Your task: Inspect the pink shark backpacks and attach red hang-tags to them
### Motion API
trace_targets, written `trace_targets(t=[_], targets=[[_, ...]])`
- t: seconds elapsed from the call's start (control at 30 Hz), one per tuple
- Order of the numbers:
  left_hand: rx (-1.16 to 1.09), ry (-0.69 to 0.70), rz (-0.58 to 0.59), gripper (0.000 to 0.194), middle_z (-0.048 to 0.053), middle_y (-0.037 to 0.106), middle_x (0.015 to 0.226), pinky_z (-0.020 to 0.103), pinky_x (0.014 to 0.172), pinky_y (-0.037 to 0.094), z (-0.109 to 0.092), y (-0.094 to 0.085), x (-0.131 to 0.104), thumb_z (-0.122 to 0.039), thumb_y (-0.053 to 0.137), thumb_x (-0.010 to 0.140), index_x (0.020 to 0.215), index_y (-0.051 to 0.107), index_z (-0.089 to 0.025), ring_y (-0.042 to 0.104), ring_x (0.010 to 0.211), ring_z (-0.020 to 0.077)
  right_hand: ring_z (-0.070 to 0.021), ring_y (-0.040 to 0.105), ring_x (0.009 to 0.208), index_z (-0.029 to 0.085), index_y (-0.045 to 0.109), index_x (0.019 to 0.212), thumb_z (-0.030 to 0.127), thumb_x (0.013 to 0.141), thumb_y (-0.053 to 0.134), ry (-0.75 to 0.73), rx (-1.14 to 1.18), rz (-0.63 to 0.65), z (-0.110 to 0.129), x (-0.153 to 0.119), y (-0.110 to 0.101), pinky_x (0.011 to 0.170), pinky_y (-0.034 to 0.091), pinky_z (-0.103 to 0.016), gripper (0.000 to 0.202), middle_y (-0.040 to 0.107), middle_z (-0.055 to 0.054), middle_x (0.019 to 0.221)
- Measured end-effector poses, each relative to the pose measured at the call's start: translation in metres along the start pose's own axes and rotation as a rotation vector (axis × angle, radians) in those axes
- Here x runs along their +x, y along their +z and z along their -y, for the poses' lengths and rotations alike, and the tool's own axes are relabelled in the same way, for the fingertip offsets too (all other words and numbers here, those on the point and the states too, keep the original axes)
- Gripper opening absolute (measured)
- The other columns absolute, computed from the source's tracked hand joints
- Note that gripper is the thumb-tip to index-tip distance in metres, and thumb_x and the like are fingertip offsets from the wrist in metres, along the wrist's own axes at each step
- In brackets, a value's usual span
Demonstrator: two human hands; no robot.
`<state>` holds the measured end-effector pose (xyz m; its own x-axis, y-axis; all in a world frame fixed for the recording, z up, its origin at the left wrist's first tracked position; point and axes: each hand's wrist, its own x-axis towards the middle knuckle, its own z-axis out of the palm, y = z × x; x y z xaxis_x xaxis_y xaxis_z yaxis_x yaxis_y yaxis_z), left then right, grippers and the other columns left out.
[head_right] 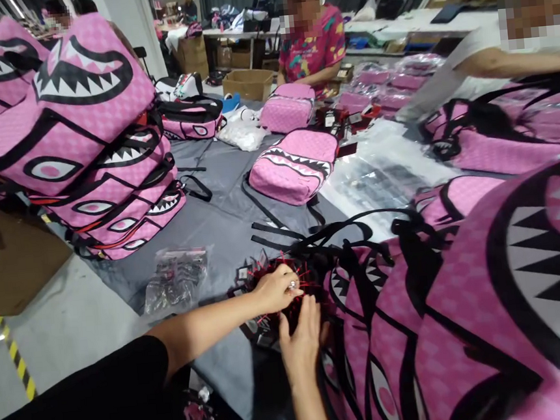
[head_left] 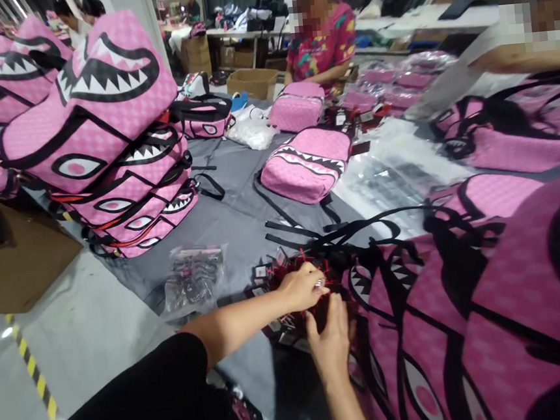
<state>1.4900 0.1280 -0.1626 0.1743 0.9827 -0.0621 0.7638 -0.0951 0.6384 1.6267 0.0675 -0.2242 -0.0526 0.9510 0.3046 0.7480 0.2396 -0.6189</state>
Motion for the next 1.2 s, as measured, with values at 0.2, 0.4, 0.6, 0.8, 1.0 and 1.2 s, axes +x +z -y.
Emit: trace_targets(t=[0.2,0.4,0.6,0.8,1.0,1.2], targets=[[-0.320,0.012,-0.014,0.080,0.010,0.050,0.129,0.041,0.093,0.053,0.006,-0.001,-0.002,-0.050,0.076,0.070,0.139,0.045,-0.023,0.061,0.106,0.0249,-0.0417,0.050,0.128,0.004,0.044,0.144,0.062,0.085,0.049,0.088,0.012,-0.096,-0.015,0.021,-0.007,0.105,0.037,-0.062,0.082,0.053,-0.027,0.138],[-0.804,-0.107,-0.151,0.030,0.005,0.062,0.093,0.027,0.080,0.051,0.048,-0.023,-0.016,-0.028,0.038,0.097,0.108,0.063,-0.015,0.058,0.082,0.0122,-0.0359,0.052,0.128,0.007,0.048,0.141,0.043,0.091,0.051,0.098,-0.097,-0.294,0.038,-0.033,-0.020,0.105,0.042,-0.053,0.062,0.054,-0.024,0.137],[-1.207,0.031,-0.107,0.046,0.010,0.063,0.111,0.024,0.078,0.051,0.057,-0.067,-0.080,-0.050,0.038,0.097,0.122,0.054,-0.014,0.060,0.090,0.0123,-0.0284,0.060,0.117,0.013,0.052,0.136,0.035,0.093,0.045,0.076,0.058,-0.213,0.170,-0.050,0.034,0.098,0.047,-0.045,0.049,0.061,-0.018,0.130],[-1.019,0.162,-0.332,0.043,0.014,0.064,0.123,0.036,0.109,0.041,0.093,-0.184,-0.134,-0.043,0.038,0.098,0.123,0.058,-0.014,0.057,0.119,0.0203,-0.0233,0.066,0.076,0.013,0.062,0.115,0.038,0.083,0.049,-0.039,0.194,-0.054,0.252,-0.021,0.091,0.069,0.050,-0.033,0.043,0.071,-0.013,0.094],[-1.029,-0.100,-0.418,0.029,0.010,0.071,0.108,0.026,0.077,0.053,0.182,-0.239,-0.219,-0.031,0.052,0.090,0.108,0.067,-0.014,0.067,0.085,0.0146,-0.0164,0.061,0.060,0.018,0.065,0.092,0.040,0.086,0.050,-0.213,0.454,0.423,0.328,-0.004,0.131,0.060,0.048,-0.027,0.027,0.068,-0.004,0.073],[-1.035,-0.450,-0.757,0.026,0.008,0.075,0.093,0.024,0.070,0.055,0.241,-0.251,-0.305,-0.037,0.063,0.082,0.094,0.067,-0.015,0.070,0.082,0.0167,-0.0149,0.063,0.065,0.021,0.067,0.083,0.036,0.091,0.045,-0.206,0.620,0.673,0.415,-0.061,0.186,0.063,0.052,-0.026,0.027,0.070,-0.001,0.075]])
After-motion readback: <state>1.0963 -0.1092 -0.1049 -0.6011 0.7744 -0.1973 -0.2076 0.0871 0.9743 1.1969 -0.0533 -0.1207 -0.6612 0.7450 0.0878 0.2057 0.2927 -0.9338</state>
